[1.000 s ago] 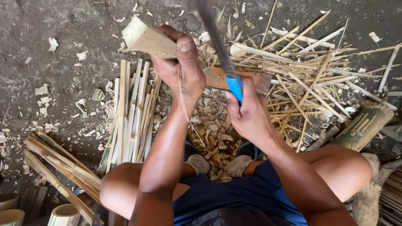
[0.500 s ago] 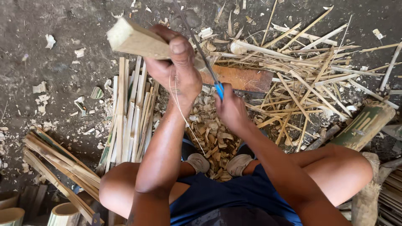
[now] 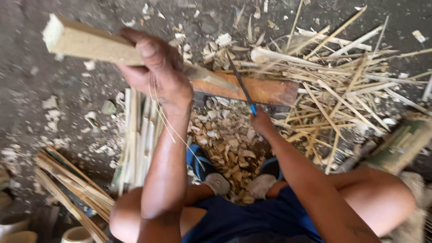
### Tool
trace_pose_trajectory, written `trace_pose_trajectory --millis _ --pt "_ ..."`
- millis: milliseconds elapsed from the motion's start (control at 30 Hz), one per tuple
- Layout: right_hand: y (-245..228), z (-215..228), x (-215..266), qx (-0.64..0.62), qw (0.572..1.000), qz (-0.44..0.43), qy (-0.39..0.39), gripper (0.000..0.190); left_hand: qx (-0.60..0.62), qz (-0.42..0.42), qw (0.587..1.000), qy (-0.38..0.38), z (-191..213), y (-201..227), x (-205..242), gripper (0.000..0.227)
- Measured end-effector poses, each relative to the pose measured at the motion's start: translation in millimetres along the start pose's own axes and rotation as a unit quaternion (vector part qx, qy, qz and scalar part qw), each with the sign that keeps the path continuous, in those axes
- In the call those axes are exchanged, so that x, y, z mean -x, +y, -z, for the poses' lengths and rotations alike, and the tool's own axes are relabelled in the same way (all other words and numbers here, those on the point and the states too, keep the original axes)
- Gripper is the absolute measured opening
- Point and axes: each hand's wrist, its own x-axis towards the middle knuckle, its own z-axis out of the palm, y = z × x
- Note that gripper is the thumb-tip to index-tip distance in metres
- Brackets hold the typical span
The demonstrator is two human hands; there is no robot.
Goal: The person sits on the ground and uses a knife to shave the surface of bamboo strips, removing thin layers of material. The person repeatedly picks up bamboo strips, shaves them, and places them back down among other processed pieces.
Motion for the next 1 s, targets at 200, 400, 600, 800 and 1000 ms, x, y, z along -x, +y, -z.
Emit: trace_pose_trajectory --millis 200,400,600,800,1000 --pt "-7.7 -4.3 11.0 -0.084 0.992 0.092 -0.013 0.032 0.12 0.036 0.992 -0.007 29.2 -8.0 -9.2 0.027" --pt "-22.3 -12.1 44.3 0.013 0.953 0.289 0.091 0.029 0.101 0.037 0.994 0.006 33.7 1.4 3.5 0.029" --pt "-16.9 -13.0 41.9 -0.036 0.965 0.249 0.068 0.025 0.049 0.015 0.998 0.029 24.8 2.6 7.2 0.03" --pt "3.1 -24.1 4.9 0.001 0.999 0.036 0.001 0.032 0.085 0.014 0.996 0.038 28.4 -3.1 1.8 0.031" --pt "33.2 -47.9 -24.6 -0.018 0.945 0.29 0.15 0.035 0.033 0.004 0.998 0.048 32.2 -17.8 1.9 0.031"
